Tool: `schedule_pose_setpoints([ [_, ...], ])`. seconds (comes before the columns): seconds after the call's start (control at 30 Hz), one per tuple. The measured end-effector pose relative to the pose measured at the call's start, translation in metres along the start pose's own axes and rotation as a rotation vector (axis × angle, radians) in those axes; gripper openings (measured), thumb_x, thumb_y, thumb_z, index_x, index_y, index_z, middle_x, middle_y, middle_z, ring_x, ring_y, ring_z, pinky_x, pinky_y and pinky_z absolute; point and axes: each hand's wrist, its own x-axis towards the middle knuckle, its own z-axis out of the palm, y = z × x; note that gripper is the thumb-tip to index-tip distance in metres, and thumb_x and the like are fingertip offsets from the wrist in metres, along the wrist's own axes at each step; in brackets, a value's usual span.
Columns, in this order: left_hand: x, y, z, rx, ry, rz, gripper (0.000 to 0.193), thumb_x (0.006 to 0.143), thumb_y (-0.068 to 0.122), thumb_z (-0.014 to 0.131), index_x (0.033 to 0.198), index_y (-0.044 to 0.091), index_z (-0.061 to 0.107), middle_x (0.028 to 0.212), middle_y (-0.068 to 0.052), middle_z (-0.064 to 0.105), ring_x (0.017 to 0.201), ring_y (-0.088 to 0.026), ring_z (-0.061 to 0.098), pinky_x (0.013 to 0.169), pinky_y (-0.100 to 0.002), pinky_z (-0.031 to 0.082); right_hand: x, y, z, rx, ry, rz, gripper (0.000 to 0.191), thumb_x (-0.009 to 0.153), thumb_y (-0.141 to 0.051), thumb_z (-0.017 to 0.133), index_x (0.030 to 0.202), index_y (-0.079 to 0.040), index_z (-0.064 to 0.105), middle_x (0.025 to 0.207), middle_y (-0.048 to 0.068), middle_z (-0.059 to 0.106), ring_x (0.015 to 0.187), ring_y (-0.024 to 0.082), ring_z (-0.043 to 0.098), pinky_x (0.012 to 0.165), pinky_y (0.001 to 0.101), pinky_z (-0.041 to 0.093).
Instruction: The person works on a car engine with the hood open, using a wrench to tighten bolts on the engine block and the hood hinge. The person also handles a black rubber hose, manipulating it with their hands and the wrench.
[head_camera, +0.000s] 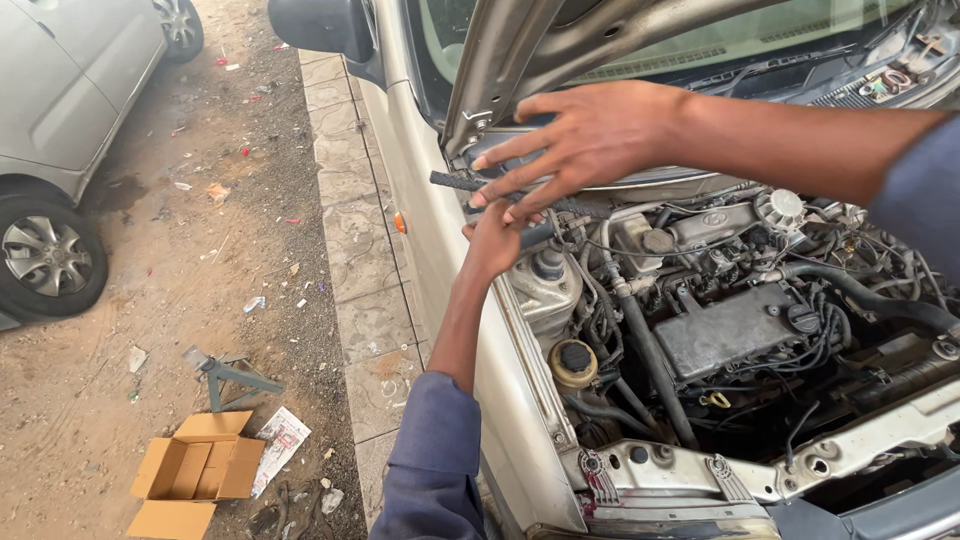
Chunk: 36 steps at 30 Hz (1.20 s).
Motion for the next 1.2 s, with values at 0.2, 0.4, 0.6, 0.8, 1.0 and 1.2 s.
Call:
schedule_pose_setpoints([
  [0.2,0.007,-0.012,0.002,-0.034,0.006,-0.021,0.018,0.098,0.010,0.055,0.108,0.006,0.069,0.099,-0.003,0.079,0.101,-0.020,0.071,0.097,-0.043,0.036,0.011,-0.001,0.018,0.081,0.178,-0.002,0.059,0.078,-0.023,0.067,0.136,-0.032,0.061,0.164,-0.008,0.039,0.150,0.017,0.034,0.112,0.0440,0.037],
  [0.4,0.010,-0.025,0.016,0.117,-0.034,0.004,0.024,0.096,0.009,0.057,0.115,0.010,0.073,0.102,-0.010,0.072,0.102,-0.026,0.068,0.096,-0.045,0.040,0.030,-0.012,0.021,-0.070,-0.009,0.033,0.056,0.094,-0.061,0.051,0.095,-0.010,0.074,0.093,0.003,0.071,0.095,0.016,0.069,0.093,0.0346,0.046],
  [0.6,-0.005,-0.012,0.019,0.129,-0.055,-0.086,0.029,0.092,0.007,0.054,0.117,0.013,0.068,0.102,-0.004,0.076,0.104,-0.021,0.068,0.094,-0.045,0.028,0.048,-0.043,0.023,1.265,-0.200,0.981,0.084,0.105,-0.069,0.033,0.062,-0.007,0.072,0.043,-0.008,0.053,0.054,0.021,0.065,0.075,0.0470,0.059],
  [0.8,-0.007,-0.006,0.011,-0.055,-0.062,-0.028,0.022,0.097,0.006,0.051,0.111,0.009,0.067,0.101,0.000,0.077,0.102,-0.015,0.073,0.096,-0.038,0.037,0.022,-0.025,0.012,0.819,-0.186,0.762,0.068,0.097,-0.054,0.058,0.159,-0.029,0.046,0.140,0.015,0.060,0.098,0.028,0.071,0.085,0.0460,0.056],
  [1.0,0.002,-0.030,0.005,-0.202,-0.024,0.016,0.024,0.096,-0.001,0.045,0.107,0.000,0.066,0.097,-0.006,0.077,0.097,-0.017,0.074,0.090,-0.033,0.051,0.014,-0.007,0.016,0.132,0.224,0.002,0.073,0.071,-0.023,0.067,0.140,-0.044,0.054,0.163,-0.009,0.042,0.150,0.022,0.040,0.111,0.0476,0.035],
  [1.2,0.004,-0.037,0.008,-0.173,0.004,0.107,0.017,0.102,0.007,0.051,0.107,0.002,0.067,0.095,-0.004,0.076,0.092,-0.017,0.073,0.082,-0.034,0.053,0.030,-0.004,0.012,-0.003,0.286,-0.012,0.028,0.089,-0.026,0.058,0.114,-0.012,0.061,0.113,0.006,0.073,0.122,0.025,0.065,0.120,0.0428,0.034],
])
